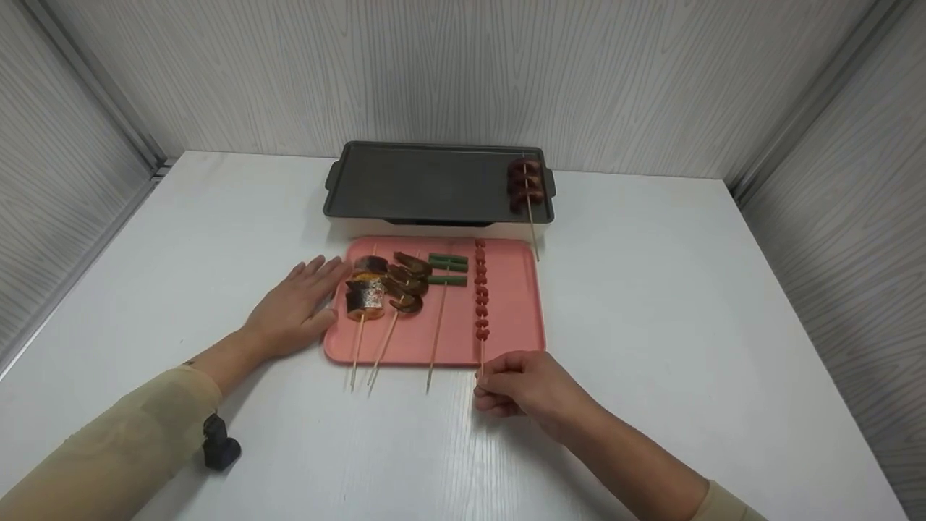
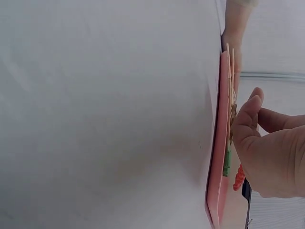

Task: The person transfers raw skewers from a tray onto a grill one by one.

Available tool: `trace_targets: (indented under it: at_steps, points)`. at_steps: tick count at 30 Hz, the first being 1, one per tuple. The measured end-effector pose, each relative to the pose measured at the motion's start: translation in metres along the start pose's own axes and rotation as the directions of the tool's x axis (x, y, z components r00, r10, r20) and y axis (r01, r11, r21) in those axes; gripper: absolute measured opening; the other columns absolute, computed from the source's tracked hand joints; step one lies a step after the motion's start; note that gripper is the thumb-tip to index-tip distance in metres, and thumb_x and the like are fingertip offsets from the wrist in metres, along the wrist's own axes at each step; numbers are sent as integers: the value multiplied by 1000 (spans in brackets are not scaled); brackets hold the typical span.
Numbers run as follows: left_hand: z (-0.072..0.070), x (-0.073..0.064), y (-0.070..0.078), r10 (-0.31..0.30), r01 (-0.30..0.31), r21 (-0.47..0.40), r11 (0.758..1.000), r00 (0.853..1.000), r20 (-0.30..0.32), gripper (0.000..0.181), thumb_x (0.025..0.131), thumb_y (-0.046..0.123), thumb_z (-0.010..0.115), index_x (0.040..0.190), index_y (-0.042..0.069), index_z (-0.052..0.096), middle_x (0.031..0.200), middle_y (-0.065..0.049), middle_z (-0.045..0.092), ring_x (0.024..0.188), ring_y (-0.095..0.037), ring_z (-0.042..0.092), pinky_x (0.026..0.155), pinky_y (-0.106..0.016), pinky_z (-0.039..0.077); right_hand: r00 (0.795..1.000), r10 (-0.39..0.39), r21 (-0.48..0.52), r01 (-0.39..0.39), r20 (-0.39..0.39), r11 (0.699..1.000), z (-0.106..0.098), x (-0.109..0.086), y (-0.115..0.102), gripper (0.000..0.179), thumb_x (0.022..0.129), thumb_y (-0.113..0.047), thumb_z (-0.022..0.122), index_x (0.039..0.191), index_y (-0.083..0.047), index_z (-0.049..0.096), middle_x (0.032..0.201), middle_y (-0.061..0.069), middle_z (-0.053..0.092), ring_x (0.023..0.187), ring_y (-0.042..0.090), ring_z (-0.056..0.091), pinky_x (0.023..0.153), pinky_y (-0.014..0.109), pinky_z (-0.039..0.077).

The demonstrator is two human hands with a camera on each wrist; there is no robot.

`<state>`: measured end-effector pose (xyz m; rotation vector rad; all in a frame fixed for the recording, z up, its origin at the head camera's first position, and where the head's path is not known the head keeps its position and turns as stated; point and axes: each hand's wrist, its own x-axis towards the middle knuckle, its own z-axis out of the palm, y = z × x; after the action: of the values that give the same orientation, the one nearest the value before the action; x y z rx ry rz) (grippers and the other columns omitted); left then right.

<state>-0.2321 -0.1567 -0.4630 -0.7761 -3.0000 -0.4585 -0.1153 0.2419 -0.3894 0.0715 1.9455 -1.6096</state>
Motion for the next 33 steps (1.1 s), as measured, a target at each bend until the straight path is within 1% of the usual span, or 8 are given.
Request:
trace_targets:
  at_steps: [3, 10, 16, 19, 22, 26, 33]
  points:
    - [0, 0, 1, 0, 0, 1, 1000, 1000, 1, 78, 102, 43, 41, 170, 12, 22, 174, -13, 23, 162, -36, 15, 132, -49, 8, 1000, -16, -7, 16, -1, 1000, -1, -2, -1, 32, 103, -16, 68, 123, 9, 64, 107, 12, 75, 96, 18, 73, 86, 30, 61]
    - [0, 0, 2, -25, 25, 7, 1000, 1000, 4, 78, 102, 44, 42, 171, 14, 22, 175, -10, 23, 162, -34, 14, 132, -48, 8, 998, -70, -22, 70, -1, 997, -3, -6, -6, 29, 103, -15, 68, 121, 9, 65, 104, 9, 73, 93, 16, 71, 84, 29, 61]
    - [1, 0, 2, -26, 26, 8, 1000, 1000, 0, 78, 102, 44, 42, 171, 14, 23, 175, -10, 23, 163, -33, 13, 132, -48, 7, 995, -104, -13, 104, -3, 995, -6, -9, -14, 26, 105, -13, 66, 120, 8, 65, 105, 9, 72, 91, 15, 71, 85, 28, 61]
    - [0, 0, 2, -24, 24, 10, 1000, 1000, 0, 77, 102, 44, 41, 171, 15, 23, 175, -10, 23, 163, -33, 13, 132, -48, 7, 993, -116, -26, 115, -13, 993, -8, -8, -19, 27, 105, -14, 66, 121, 8, 65, 105, 10, 72, 91, 15, 72, 85, 28, 61]
    - [0, 1, 2, -20, 20, 14, 1000, 1000, 3, 77, 102, 45, 41, 171, 15, 23, 175, -10, 22, 163, -33, 13, 132, -48, 7, 992, -119, -48, 118, -34, 992, -10, -7, -25, 28, 105, -14, 66, 123, 8, 65, 104, 10, 72, 91, 15, 71, 85, 27, 61]
    - [0, 1, 2, -15, 15, 19, 1000, 1000, 6, 78, 102, 45, 41, 171, 14, 22, 175, -11, 22, 163, -34, 13, 132, -48, 7, 989, -134, -70, 129, -63, 989, -12, -3, -34, 26, 106, -13, 64, 122, 7, 65, 104, 9, 72, 91, 15, 70, 84, 27, 61]
    - [2, 1, 0, -8, 8, 15, 1000, 1000, -1, 78, 101, 45, 41, 171, 14, 22, 175, -12, 23, 163, -35, 13, 132, -49, 7, 982, -163, -100, 153, -96, 983, -14, 8, -50, 24, 106, -11, 62, 122, 7, 65, 105, 11, 71, 92, 15, 71, 84, 27, 61]
